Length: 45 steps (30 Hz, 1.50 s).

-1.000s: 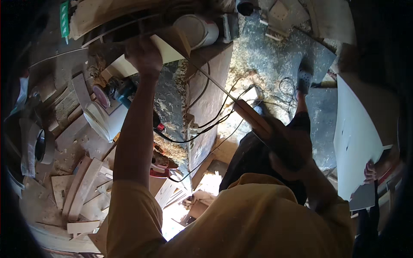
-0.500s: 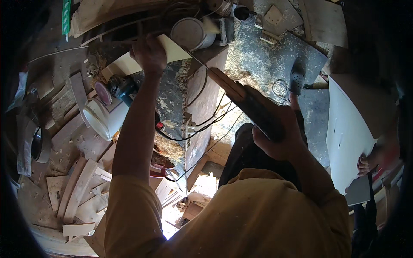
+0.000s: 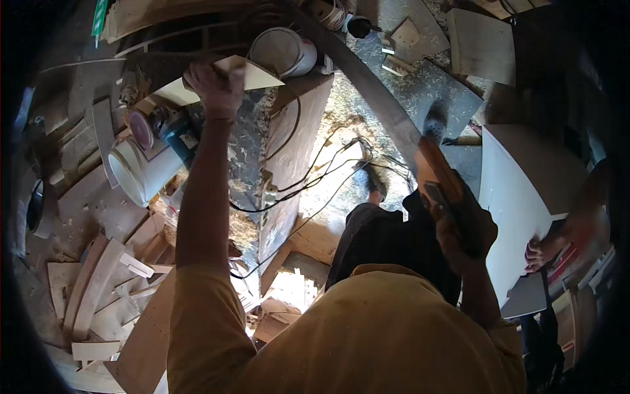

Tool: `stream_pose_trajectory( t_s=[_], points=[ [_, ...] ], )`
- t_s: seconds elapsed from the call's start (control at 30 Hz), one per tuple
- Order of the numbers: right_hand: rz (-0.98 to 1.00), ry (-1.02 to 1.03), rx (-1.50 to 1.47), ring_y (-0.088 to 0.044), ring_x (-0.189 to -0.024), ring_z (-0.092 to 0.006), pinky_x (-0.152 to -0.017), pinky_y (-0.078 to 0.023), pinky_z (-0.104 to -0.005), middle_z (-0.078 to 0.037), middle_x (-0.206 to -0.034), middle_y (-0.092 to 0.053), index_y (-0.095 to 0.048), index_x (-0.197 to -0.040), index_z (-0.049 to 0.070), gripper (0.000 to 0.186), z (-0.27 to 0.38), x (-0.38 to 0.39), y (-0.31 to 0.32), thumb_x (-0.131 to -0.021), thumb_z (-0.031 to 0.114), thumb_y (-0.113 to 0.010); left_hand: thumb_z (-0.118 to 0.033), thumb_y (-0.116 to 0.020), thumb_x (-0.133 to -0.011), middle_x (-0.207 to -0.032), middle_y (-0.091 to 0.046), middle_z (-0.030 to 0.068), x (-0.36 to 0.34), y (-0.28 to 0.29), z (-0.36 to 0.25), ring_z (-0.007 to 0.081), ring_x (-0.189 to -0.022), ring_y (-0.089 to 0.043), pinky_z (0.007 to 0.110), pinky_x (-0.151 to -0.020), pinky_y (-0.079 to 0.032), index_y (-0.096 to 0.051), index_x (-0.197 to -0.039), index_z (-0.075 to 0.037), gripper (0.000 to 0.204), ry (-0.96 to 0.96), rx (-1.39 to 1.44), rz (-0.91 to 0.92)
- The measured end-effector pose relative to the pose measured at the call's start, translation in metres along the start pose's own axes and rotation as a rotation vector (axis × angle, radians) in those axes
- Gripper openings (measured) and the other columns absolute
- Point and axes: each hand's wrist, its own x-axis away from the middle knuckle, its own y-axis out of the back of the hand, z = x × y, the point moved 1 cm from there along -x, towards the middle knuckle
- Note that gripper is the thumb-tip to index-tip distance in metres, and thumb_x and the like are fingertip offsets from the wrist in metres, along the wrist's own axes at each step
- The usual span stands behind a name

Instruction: Marking, sawing, and planing a piece of wood in a workshop.

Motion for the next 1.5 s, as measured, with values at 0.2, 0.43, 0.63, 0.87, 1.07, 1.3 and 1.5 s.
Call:
stream_pose_trajectory(
  t_s=[0.2, 0.43, 0.63, 0.87, 1.07, 1.3, 1.5],
  points=[
    [-0.012, -0.086, 0.142, -0.054, -0.053, -0.0093, -0.057, -0.048, -0.0234, -0.003, -0.063, -0.055, -0.058, -0.089, -0.004, 0.022, -0.005, 0.024, 0.018, -0.076, 0.013, -0.063, -0.050, -0.080, -0.055, -0.097, -0.054, 0.0142, 0.005, 0.042, -0.014, 0.0336, -0.094, -0.050, 0.045, -0.083, -0.040, -0.055, -0.099, -0.004, 0.069, -0.093, 0.064, 0.198],
    [0.075, -0.044, -0.134, -0.059, -0.057, -0.0114, -0.059, -0.049, -0.0249, -0.003, -0.066, -0.061, -0.045, -0.130, -0.002, 0.068, 0.002, 0.035, 0.024, -0.065, 0.009, -0.062, -0.043, -0.081, -0.059, -0.064, -0.054, 0.0086, -0.046, 0.032, -0.014, 0.0277, -0.061, -0.055, 0.035, -0.060, -0.047, -0.054, -0.079, -0.005, 0.051, 0.108, 0.346, 0.425],
    [0.027, 0.039, -0.216, -0.057, -0.056, -0.0100, -0.083, -0.052, -0.0342, -0.005, -0.063, -0.057, -0.054, -0.099, -0.008, 0.026, 0.022, 0.026, 0.011, -0.074, -0.002, -0.056, -0.021, -0.079, -0.059, -0.085, -0.057, 0.0101, -0.045, 0.037, -0.023, 0.0307, -0.083, -0.055, 0.042, -0.079, -0.043, -0.057, -0.092, -0.007, 0.042, -0.130, 0.163, 0.270],
    [0.011, 0.125, -0.101, -0.064, -0.073, -0.0150, -0.072, -0.054, -0.0271, -0.013, -0.086, -0.064, -0.048, -0.119, -0.010, 0.042, 0.014, 0.029, 0.029, -0.079, 0.001, -0.056, -0.025, -0.069, -0.067, -0.123, -0.046, 0.0158, 0.012, 0.034, -0.040, 0.0326, -0.119, -0.042, 0.051, -0.094, -0.033, -0.047, -0.126, -0.016, 0.064, 0.062, 0.015, 0.362],
    [0.042, 0.248, 0.069, -0.064, -0.085, -0.0174, -0.072, -0.053, -0.0257, -0.020, -0.107, -0.062, -0.043, -0.126, -0.011, 0.050, 0.019, 0.033, 0.036, -0.081, 0.006, -0.057, -0.032, -0.074, -0.064, -0.125, -0.047, 0.0139, 0.019, 0.035, -0.043, 0.0317, -0.119, -0.043, 0.050, -0.097, -0.032, -0.047, -0.125, -0.017, 0.068, 0.052, -0.012, 0.227],
    [0.036, 0.291, 0.105, -0.064, -0.086, -0.0195, -0.075, -0.050, -0.0310, -0.019, -0.105, -0.063, -0.045, -0.126, -0.008, 0.055, 0.041, 0.035, 0.018, -0.078, 0.013, -0.062, -0.024, -0.074, -0.061, -0.114, -0.054, 0.0067, 0.003, 0.042, -0.024, 0.0262, -0.111, -0.050, 0.046, -0.093, -0.038, -0.053, -0.119, -0.016, 0.062, -0.025, 0.072, 0.346],
    [0.094, 0.334, 0.271, -0.066, -0.075, -0.0206, -0.068, -0.051, -0.0309, -0.014, -0.092, -0.066, -0.044, -0.128, -0.007, 0.063, 0.053, 0.028, -0.002, -0.070, 0.009, -0.064, -0.018, -0.073, -0.058, -0.109, -0.056, 0.0067, -0.001, 0.041, -0.027, 0.0259, -0.104, -0.053, 0.042, -0.089, -0.042, -0.055, -0.117, -0.015, 0.062, -0.079, 0.062, 0.356]
  ],
)
